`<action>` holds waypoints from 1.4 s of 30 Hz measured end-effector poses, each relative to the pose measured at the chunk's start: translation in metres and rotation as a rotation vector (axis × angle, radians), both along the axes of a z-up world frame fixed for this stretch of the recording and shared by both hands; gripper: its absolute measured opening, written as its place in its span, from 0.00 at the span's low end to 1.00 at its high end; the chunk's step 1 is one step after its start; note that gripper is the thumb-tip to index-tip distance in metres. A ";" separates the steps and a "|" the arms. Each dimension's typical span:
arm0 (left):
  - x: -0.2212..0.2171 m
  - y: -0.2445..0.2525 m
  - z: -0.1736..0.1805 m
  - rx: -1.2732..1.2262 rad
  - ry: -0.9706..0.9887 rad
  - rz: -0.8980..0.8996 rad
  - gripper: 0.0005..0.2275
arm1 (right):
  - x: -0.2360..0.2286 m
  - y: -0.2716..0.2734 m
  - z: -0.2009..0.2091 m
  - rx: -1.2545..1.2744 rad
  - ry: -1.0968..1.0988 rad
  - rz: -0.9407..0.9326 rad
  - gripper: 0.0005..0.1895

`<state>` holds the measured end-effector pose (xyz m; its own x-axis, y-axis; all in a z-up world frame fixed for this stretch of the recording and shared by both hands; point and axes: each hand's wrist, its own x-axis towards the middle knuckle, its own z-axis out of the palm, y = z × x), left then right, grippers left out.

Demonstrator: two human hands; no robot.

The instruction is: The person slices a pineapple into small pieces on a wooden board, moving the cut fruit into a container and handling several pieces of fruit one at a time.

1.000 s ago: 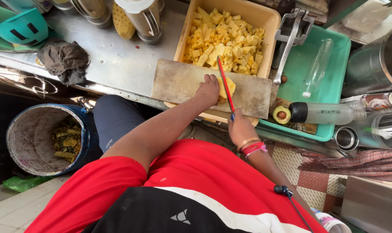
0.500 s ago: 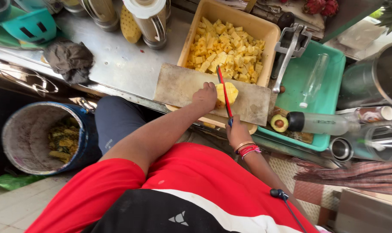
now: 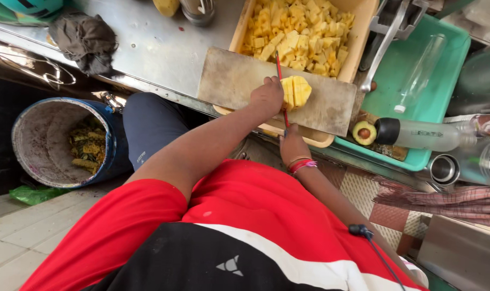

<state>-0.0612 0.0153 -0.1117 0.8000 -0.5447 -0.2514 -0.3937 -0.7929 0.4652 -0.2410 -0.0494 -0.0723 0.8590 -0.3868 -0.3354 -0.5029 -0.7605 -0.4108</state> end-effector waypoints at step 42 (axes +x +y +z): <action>0.099 0.177 -0.026 -0.276 0.258 0.371 0.56 | 0.053 -0.165 0.055 -0.620 -0.115 0.361 0.16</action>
